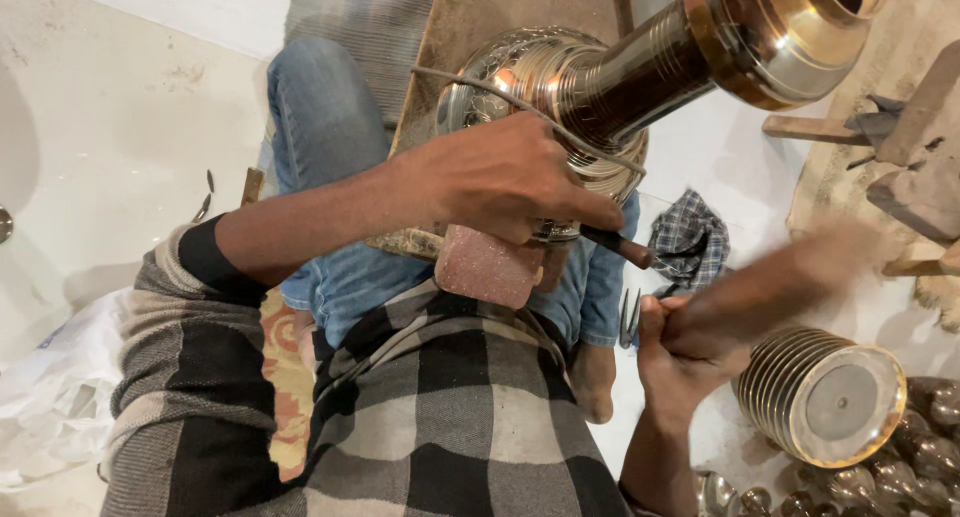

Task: The person sits on the floor and uses a wooden mallet and a metal chisel to hammer decorative patterns into the base of a brass lamp. They repeatedly strike the chisel against the metal surface to create indentations.

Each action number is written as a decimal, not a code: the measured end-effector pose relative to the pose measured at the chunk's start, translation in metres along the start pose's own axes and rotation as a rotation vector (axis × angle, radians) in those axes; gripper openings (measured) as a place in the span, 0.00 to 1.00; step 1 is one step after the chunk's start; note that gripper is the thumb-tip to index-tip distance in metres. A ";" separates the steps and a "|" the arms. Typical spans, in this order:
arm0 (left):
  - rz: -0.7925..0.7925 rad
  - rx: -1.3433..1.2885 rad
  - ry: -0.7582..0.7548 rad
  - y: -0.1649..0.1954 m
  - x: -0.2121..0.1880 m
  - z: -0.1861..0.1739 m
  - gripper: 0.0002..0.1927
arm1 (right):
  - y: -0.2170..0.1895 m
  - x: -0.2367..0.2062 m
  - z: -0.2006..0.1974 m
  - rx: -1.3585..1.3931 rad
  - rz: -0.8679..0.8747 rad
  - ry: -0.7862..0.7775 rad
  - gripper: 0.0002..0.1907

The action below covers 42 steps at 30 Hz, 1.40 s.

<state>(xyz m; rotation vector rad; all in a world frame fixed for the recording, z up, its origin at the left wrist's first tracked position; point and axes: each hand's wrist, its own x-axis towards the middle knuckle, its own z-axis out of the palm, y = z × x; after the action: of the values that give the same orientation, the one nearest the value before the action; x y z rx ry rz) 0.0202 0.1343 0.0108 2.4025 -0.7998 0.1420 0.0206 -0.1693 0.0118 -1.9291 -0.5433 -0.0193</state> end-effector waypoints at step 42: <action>0.143 -0.103 -0.096 -0.003 0.022 -0.020 0.24 | 0.026 -0.043 0.027 0.185 0.218 0.245 0.12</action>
<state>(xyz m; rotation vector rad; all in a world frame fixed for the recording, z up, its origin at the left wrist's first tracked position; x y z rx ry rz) 0.0415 0.1365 0.0309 2.2690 -0.9986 0.0408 -0.0141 -0.1694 -0.0331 -1.7637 -0.1638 -0.0629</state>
